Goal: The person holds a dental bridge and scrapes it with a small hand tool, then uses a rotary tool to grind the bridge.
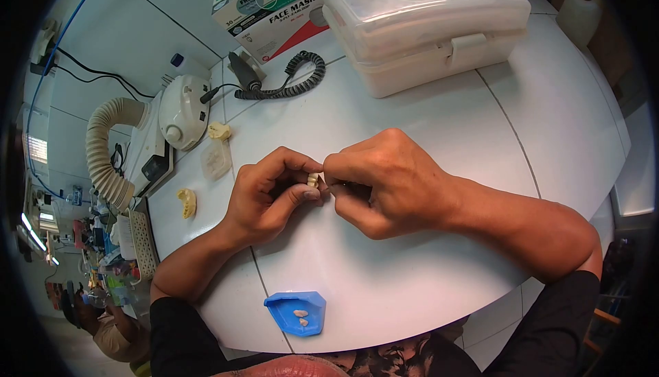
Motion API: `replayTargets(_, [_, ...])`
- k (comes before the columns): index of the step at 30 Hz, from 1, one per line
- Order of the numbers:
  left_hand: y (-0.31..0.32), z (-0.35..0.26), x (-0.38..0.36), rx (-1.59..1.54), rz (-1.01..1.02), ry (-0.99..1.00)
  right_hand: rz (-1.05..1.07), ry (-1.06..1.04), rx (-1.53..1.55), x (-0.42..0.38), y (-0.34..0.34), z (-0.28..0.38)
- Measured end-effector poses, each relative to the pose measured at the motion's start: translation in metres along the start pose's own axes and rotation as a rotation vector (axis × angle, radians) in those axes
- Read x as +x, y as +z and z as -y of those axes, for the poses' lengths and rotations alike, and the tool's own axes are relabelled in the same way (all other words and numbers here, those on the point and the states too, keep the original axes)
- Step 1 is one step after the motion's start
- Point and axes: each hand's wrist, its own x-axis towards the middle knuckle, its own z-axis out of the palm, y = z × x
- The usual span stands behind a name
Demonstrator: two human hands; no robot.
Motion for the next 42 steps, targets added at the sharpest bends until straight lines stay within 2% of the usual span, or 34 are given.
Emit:
replayTargets(11, [0.000, -0.004, 0.000, -0.083, 0.005, -0.071, -0.146, 0.042, -0.029, 0.000, 0.006, -0.001])
replayTargets(17, [0.000, -0.004, 0.000, -0.071, 0.005, -0.055, -0.141, 0.032, -0.037, 0.000, 0.005, 0.000])
replayTargets(20, [0.000, 0.001, 0.000, -0.050, 0.006, 0.017, -0.129, 0.018, -0.064, -0.001, 0.006, -0.002])
replayTargets(23, [0.000, 0.004, -0.001, -0.068, -0.042, -0.008, -0.089, 0.010, -0.088, -0.001, 0.006, -0.004])
replayTargets(26, [0.004, 0.009, -0.001, -0.069, -0.103, 0.029, -0.105, -0.004, -0.139, -0.001, 0.007, -0.005])
replayTargets(29, [0.004, 0.009, -0.002, -0.043, -0.101, 0.020, -0.212, 0.015, -0.069, 0.000, 0.011, -0.005])
replayTargets(32, [0.005, 0.007, -0.001, -0.042, -0.098, 0.044, -0.177, 0.011, -0.074, 0.000, 0.008, -0.003])
replayTargets(38, [-0.001, 0.002, 0.000, -0.113, 0.027, -0.010, -0.223, -0.140, -0.063, 0.001, 0.011, -0.006])
replayTargets(41, [-0.005, -0.005, 0.001, -0.099, 0.056, -0.098, -0.182, -0.178, -0.096, 0.003, 0.010, -0.004])
replayTargets(42, [-0.004, -0.005, 0.002, -0.101, 0.053, -0.070, -0.175, -0.168, -0.096, 0.003, 0.010, -0.003])
